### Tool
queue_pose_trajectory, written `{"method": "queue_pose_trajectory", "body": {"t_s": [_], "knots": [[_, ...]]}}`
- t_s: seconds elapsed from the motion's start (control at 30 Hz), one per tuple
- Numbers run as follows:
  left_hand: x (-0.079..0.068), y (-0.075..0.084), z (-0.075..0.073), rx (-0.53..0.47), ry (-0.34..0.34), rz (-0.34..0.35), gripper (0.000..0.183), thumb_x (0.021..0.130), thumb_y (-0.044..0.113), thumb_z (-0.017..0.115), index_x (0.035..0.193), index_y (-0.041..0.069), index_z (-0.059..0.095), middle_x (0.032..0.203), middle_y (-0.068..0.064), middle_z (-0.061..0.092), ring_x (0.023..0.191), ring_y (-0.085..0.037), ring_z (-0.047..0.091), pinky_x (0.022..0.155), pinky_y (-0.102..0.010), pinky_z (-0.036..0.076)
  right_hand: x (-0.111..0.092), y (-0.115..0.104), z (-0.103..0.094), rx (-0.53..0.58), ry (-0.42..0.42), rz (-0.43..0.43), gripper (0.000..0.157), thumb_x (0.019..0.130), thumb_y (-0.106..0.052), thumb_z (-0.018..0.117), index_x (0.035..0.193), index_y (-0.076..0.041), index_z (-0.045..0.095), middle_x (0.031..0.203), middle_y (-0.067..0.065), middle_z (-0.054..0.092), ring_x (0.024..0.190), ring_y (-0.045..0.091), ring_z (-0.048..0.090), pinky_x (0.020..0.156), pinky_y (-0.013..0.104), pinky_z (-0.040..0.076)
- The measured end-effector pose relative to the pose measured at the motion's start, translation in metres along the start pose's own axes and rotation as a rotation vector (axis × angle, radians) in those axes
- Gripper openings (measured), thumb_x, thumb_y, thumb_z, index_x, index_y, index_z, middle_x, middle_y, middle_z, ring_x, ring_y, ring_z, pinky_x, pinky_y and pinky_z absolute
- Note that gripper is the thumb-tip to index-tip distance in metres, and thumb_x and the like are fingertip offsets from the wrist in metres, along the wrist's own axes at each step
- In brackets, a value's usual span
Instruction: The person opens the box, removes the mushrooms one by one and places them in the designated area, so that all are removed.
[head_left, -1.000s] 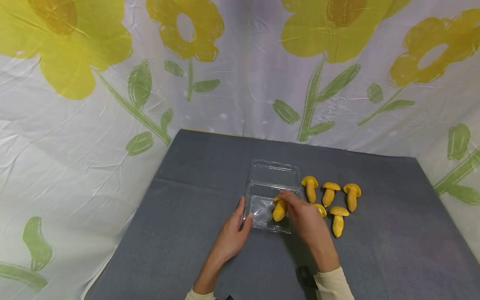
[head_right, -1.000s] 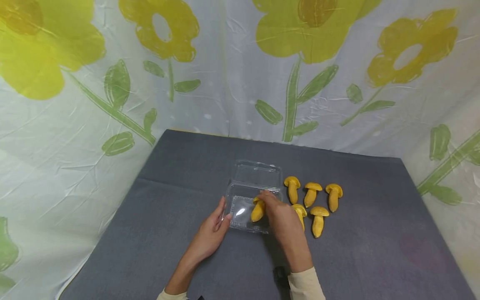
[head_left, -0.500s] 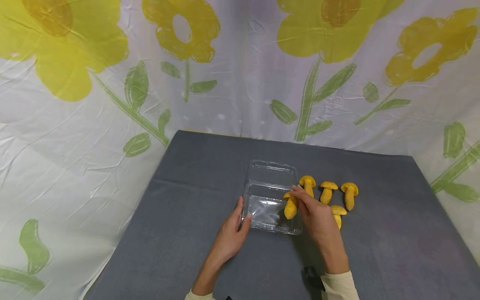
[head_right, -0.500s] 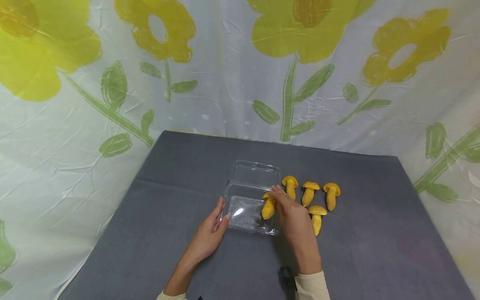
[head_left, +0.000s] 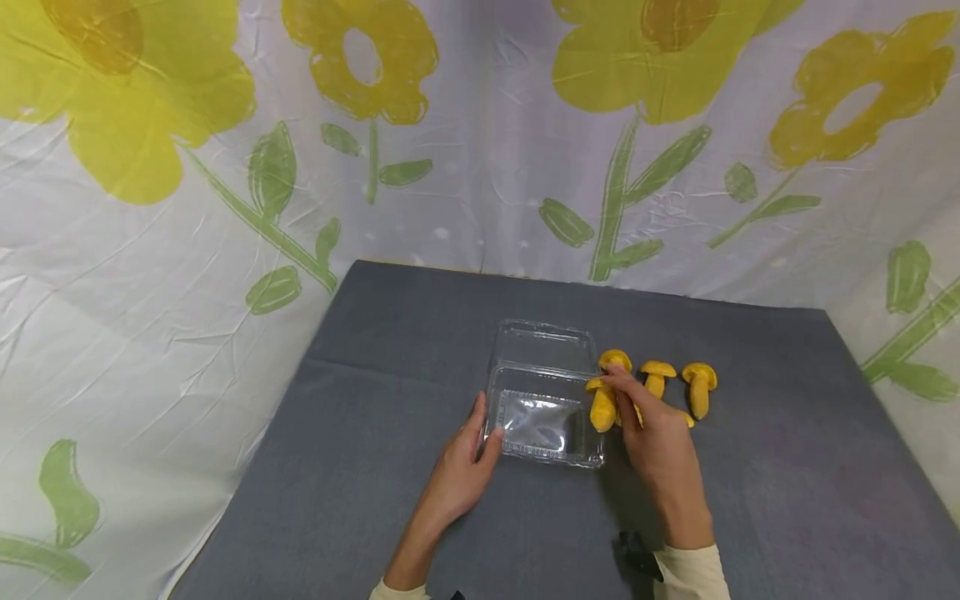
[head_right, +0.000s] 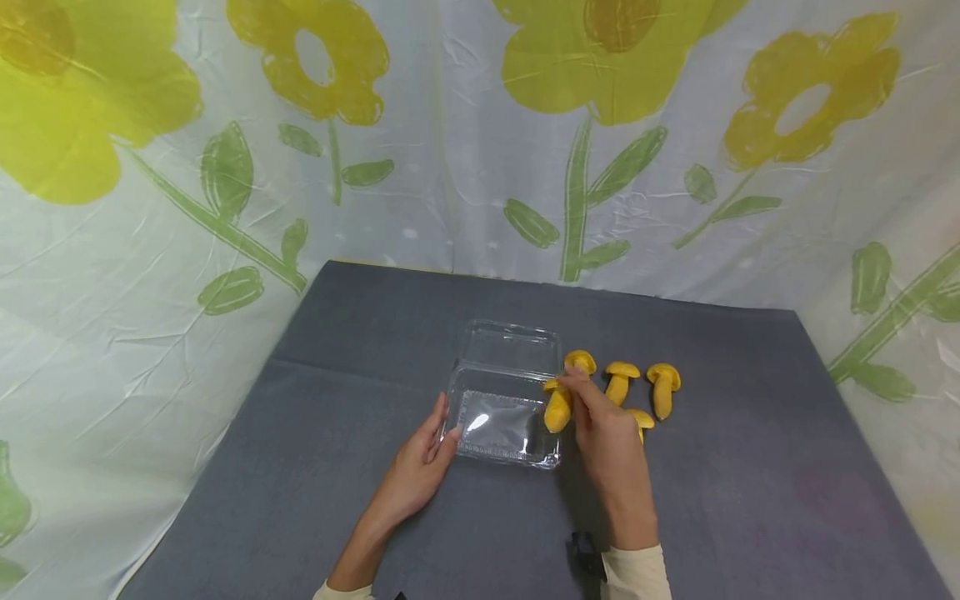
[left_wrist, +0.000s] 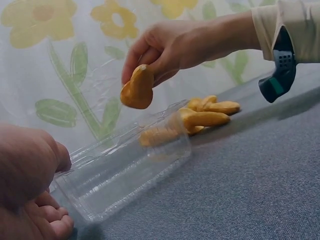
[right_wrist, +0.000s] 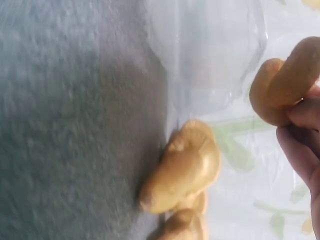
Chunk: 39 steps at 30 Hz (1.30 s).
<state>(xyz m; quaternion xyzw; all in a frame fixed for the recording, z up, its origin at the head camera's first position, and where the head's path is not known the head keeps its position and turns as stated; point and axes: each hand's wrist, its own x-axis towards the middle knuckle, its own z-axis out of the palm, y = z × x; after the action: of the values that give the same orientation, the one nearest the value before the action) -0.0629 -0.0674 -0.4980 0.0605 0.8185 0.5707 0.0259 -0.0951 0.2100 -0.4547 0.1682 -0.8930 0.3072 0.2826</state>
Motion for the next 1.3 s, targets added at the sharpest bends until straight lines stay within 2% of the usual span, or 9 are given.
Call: {"method": "queue_pose_trajectory", "body": {"t_s": [0.33,0.43,0.53,0.67,0.7,0.8,0.93,1.13,1.3], "knots": [[0.001,0.002,0.0,-0.002,0.0,-0.002,0.07,0.11,0.025,0.06,0.166,0.001,0.026,0.17,-0.014,0.03,0.156,-0.026,0.031,0.127,-0.049,0.028,-0.003,0.013,-0.012,-0.056,0.048,0.048,0.028,0.098,0.008,0.069,0.123,-0.004,0.074,0.135,0.008,0.072,0.116,0.032,0.073,0.096,0.0,0.04],[0.001,0.002,0.0,-0.003,-0.002,-0.004,0.07,0.11,0.026,0.06,0.166,0.001,0.026,0.17,-0.014,0.03,0.155,-0.026,0.032,0.126,-0.049,0.029,-0.005,0.016,-0.016,-0.086,0.053,0.08,0.029,0.099,0.006,0.068,0.125,-0.006,0.074,0.137,0.006,0.072,0.108,0.032,0.076,0.087,0.015,0.056],[0.002,0.002,0.0,-0.009,-0.003,-0.003,0.07,0.11,0.026,0.06,0.166,0.001,0.026,0.17,-0.014,0.03,0.154,-0.027,0.034,0.125,-0.048,0.031,-0.008,0.02,-0.021,-0.113,0.067,0.103,0.029,0.1,0.005,0.069,0.125,-0.008,0.074,0.135,0.007,0.073,0.093,0.032,0.078,0.077,0.039,0.059],[0.002,0.001,0.0,-0.01,-0.006,-0.004,0.071,0.11,0.027,0.059,0.166,0.001,0.026,0.17,-0.014,0.03,0.155,-0.027,0.033,0.125,-0.047,0.031,-0.012,0.025,-0.028,-0.141,0.086,0.118,0.028,0.1,0.003,0.069,0.125,-0.009,0.075,0.13,0.01,0.075,0.079,0.034,0.077,0.07,0.046,0.058],[0.002,0.001,0.0,-0.008,-0.007,-0.006,0.071,0.11,0.027,0.059,0.166,0.001,0.025,0.17,-0.014,0.03,0.155,-0.026,0.033,0.126,-0.047,0.03,-0.013,0.027,-0.029,-0.149,0.089,0.123,0.028,0.1,0.003,0.07,0.125,-0.009,0.075,0.13,0.01,0.075,0.082,0.034,0.078,0.071,0.045,0.058],[0.002,0.0,0.0,-0.004,-0.007,-0.005,0.071,0.11,0.028,0.059,0.166,0.001,0.025,0.17,-0.014,0.031,0.155,-0.026,0.032,0.127,-0.048,0.029,-0.016,0.032,-0.034,-0.159,0.091,0.136,0.028,0.1,0.003,0.068,0.125,-0.008,0.075,0.132,0.009,0.074,0.088,0.034,0.078,0.072,0.022,0.059],[0.002,0.0,0.0,-0.009,-0.008,-0.007,0.071,0.11,0.026,0.06,0.166,0.001,0.025,0.169,-0.016,0.033,0.154,-0.028,0.034,0.126,-0.048,0.03,-0.019,0.037,-0.041,-0.159,0.102,0.157,0.028,0.101,0.004,0.067,0.125,-0.008,0.075,0.132,0.008,0.074,0.097,0.035,0.078,0.08,-0.005,0.04],[0.002,0.0,0.001,-0.021,-0.016,-0.013,0.071,0.11,0.025,0.059,0.167,0.001,0.024,0.169,-0.018,0.032,0.154,-0.029,0.034,0.125,-0.046,0.032,-0.021,0.042,-0.046,-0.151,0.137,0.159,0.029,0.099,0.005,0.07,0.123,-0.009,0.077,0.128,0.01,0.075,0.099,0.037,0.077,0.09,-0.006,0.032],[0.002,0.0,0.001,-0.044,-0.022,-0.017,0.07,0.111,0.024,0.059,0.167,0.001,0.023,0.17,-0.019,0.03,0.154,-0.031,0.035,0.122,-0.043,0.036,-0.025,0.046,-0.05,-0.172,0.156,0.189,0.028,0.098,0.004,0.071,0.122,-0.01,0.078,0.122,0.009,0.078,0.084,0.034,0.077,0.081,-0.005,0.036]]}}
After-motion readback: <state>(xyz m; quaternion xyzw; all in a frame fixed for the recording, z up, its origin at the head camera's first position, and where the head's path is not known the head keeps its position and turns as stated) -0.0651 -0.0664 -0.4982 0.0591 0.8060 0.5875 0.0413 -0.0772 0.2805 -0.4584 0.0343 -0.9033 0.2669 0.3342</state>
